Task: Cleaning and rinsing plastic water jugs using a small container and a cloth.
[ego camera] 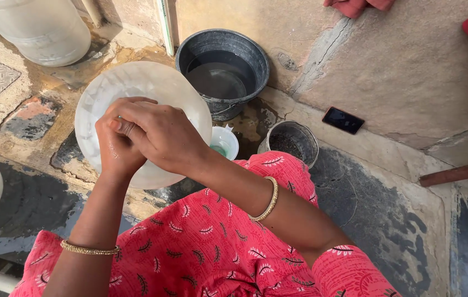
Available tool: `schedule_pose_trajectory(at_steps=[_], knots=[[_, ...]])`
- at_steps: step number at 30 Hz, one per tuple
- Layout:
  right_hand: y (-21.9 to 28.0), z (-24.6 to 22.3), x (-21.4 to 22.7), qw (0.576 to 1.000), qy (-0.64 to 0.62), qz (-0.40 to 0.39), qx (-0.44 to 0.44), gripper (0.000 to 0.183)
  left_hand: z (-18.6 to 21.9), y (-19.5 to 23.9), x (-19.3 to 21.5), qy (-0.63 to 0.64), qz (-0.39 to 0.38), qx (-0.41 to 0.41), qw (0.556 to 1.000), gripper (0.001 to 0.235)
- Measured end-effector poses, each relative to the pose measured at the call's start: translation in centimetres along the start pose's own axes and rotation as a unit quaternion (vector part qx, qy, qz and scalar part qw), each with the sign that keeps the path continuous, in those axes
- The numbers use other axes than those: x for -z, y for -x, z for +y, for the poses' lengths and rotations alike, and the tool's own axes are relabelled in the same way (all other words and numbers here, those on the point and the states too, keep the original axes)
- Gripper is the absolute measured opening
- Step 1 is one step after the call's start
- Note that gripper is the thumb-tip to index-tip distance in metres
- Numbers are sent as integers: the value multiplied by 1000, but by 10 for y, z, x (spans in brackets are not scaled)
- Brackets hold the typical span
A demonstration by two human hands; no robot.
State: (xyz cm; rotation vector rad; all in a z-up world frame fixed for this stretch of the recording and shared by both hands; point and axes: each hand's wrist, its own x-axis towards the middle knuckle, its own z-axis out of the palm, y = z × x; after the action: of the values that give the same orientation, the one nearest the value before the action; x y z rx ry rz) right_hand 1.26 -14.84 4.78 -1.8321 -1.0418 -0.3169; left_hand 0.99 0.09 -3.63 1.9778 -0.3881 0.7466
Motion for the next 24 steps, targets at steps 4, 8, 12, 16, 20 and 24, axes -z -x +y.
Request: schedule_pose_trajectory(at_steps=[4, 8, 12, 16, 20, 24], knots=[[0, -50, 17, 997, -31, 28, 61, 16, 8, -4, -1, 97, -9, 99, 990, 24], [-3, -23, -5, 998, 6, 16, 63, 19, -21, 5, -6, 14, -7, 113, 994, 22], [-4, -41, 7, 999, -23, -1, 31, 21, -20, 1, -3, 52, 24, 70, 996, 23], [-4, -56, 9, 996, -74, 11, 51, 23, -55, 13, -6, 242, 40, 152, 958, 24], [-5, -9, -13, 999, -30, -8, 12, 21, -11, 3, 2, 117, 32, 112, 986, 23], [-3, -35, 11, 999, -26, -7, 20, 26, -3, 3, 2, 58, 38, 99, 993, 25]])
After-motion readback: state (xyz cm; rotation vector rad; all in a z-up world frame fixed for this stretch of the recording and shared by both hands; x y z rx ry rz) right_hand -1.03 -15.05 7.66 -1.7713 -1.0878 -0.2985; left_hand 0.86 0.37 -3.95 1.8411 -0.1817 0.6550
